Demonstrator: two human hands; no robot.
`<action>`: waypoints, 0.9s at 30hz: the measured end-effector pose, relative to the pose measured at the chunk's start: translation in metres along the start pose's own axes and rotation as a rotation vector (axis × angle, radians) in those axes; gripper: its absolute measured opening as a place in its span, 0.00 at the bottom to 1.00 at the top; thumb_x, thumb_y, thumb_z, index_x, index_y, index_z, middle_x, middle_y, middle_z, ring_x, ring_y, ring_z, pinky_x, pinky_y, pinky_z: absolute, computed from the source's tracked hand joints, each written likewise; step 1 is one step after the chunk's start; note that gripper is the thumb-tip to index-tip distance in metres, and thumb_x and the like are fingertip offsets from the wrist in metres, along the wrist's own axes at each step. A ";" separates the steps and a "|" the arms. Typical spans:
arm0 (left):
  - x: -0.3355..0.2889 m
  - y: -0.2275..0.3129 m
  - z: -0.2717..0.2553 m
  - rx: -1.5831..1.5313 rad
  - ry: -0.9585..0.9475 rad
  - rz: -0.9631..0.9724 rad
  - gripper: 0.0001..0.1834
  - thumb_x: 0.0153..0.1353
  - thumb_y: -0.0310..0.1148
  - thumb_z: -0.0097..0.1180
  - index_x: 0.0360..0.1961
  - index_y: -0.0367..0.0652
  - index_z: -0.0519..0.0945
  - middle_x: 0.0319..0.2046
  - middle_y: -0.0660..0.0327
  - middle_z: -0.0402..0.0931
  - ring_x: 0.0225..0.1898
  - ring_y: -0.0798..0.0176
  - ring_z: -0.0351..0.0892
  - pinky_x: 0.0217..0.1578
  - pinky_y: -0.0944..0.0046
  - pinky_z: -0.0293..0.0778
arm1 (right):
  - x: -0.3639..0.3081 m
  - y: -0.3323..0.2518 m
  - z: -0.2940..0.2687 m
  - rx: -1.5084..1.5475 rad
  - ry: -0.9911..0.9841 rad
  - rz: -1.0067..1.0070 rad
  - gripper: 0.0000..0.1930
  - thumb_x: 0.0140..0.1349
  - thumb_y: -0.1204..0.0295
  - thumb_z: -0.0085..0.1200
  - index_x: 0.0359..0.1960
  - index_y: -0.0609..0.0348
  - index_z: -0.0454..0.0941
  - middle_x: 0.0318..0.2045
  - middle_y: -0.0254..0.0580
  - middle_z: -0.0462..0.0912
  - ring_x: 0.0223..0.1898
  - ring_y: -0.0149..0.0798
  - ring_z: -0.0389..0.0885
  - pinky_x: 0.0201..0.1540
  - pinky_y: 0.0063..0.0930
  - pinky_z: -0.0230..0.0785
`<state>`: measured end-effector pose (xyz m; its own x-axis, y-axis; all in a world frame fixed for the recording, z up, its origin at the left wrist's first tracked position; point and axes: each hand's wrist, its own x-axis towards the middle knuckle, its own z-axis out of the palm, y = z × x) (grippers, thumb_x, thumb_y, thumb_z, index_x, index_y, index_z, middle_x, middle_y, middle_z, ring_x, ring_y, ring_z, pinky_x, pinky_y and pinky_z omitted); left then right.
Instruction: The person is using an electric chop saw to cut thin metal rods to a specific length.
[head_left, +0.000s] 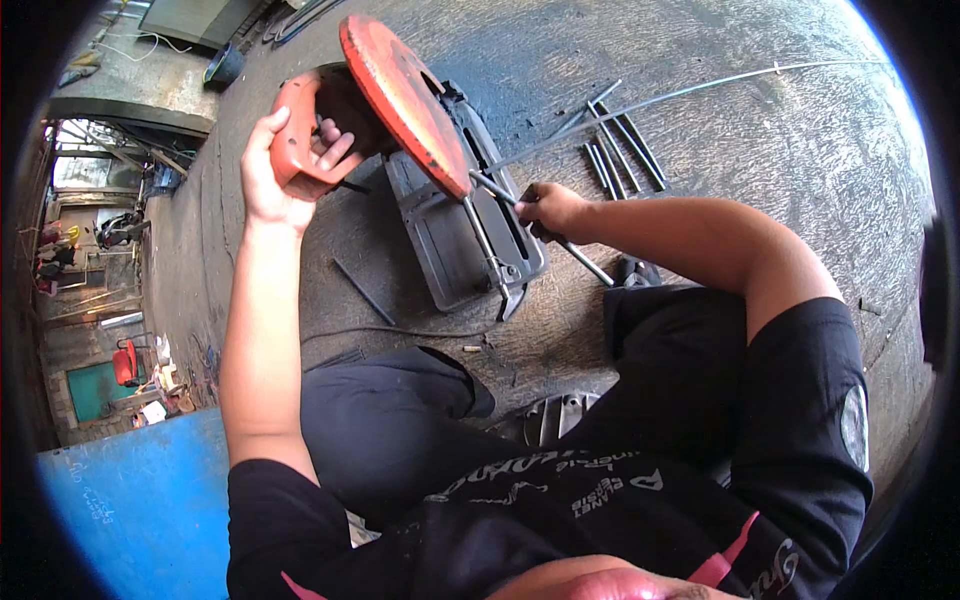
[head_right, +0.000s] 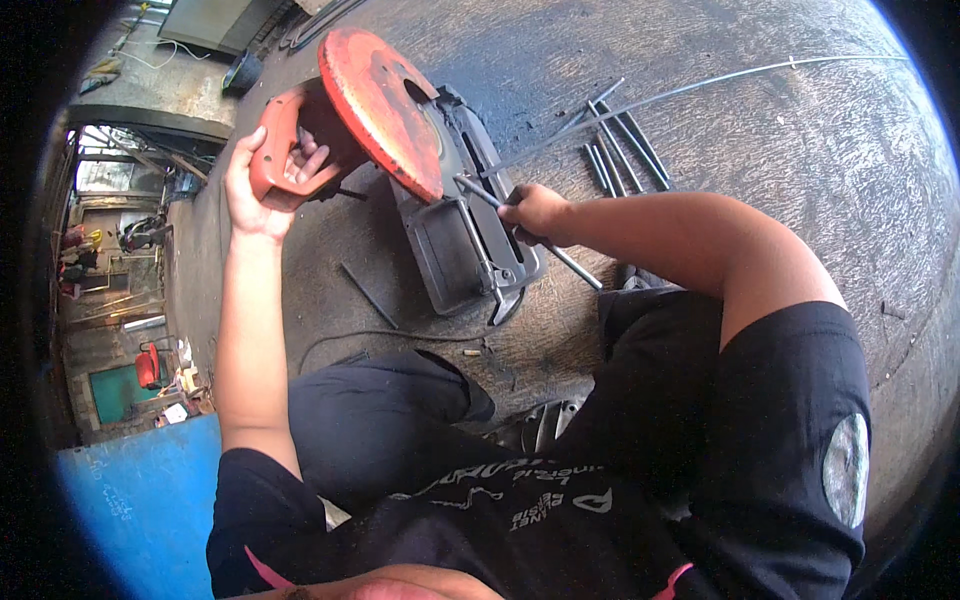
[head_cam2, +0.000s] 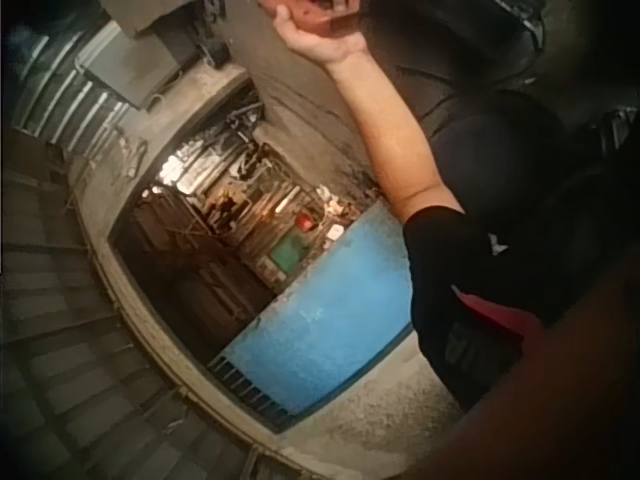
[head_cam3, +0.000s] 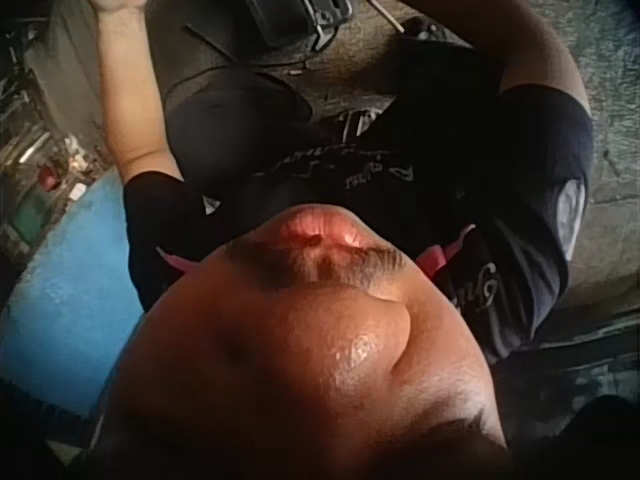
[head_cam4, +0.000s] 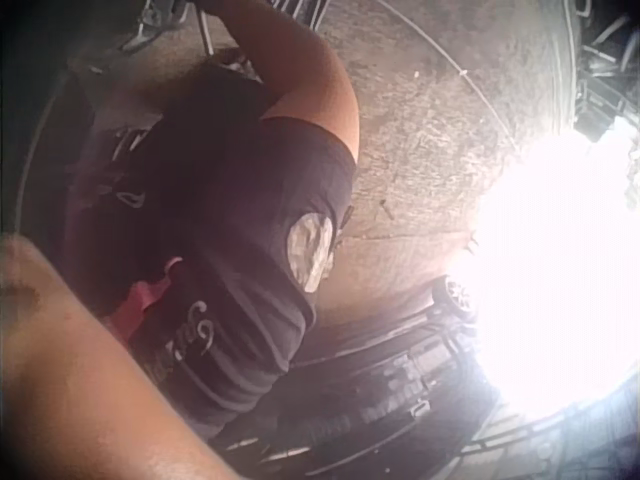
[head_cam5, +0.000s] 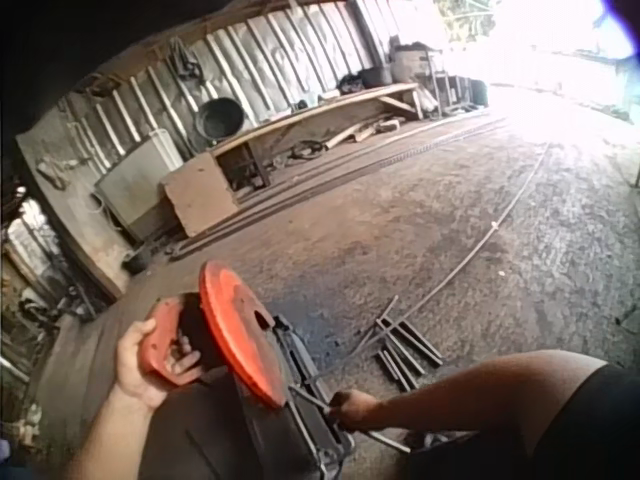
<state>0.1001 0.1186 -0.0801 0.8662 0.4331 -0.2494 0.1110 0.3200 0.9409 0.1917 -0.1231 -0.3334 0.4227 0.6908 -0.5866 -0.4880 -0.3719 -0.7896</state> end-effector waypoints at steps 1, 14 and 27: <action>0.000 0.001 0.000 -0.001 -0.011 0.016 0.29 0.57 0.46 0.52 0.50 0.31 0.68 0.37 0.53 0.73 0.42 0.58 0.76 0.55 0.49 0.71 | 0.000 -0.003 0.000 -0.007 -0.022 -0.004 0.11 0.65 0.66 0.49 0.39 0.63 0.74 0.26 0.40 0.79 0.20 0.32 0.76 0.20 0.27 0.69; 0.000 -0.001 0.004 0.030 0.014 0.042 0.30 0.56 0.47 0.52 0.50 0.32 0.65 0.37 0.54 0.69 0.41 0.58 0.75 0.54 0.46 0.70 | -0.004 0.000 0.010 0.058 -0.100 0.086 0.16 0.69 0.62 0.40 0.39 0.63 0.74 0.29 0.43 0.80 0.23 0.38 0.81 0.23 0.33 0.76; 0.000 -0.001 0.003 -0.012 0.002 0.043 0.30 0.58 0.44 0.50 0.55 0.30 0.65 0.36 0.50 0.72 0.41 0.57 0.76 0.55 0.49 0.71 | -0.012 -0.007 0.016 -0.221 -0.017 -0.016 0.19 0.56 0.64 0.63 0.37 0.69 0.71 0.20 0.44 0.77 0.19 0.36 0.78 0.22 0.32 0.74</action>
<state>0.1008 0.1157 -0.0806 0.8692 0.4480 -0.2093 0.0680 0.3110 0.9480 0.1779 -0.1188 -0.3182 0.4155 0.7074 -0.5717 -0.3009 -0.4863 -0.8204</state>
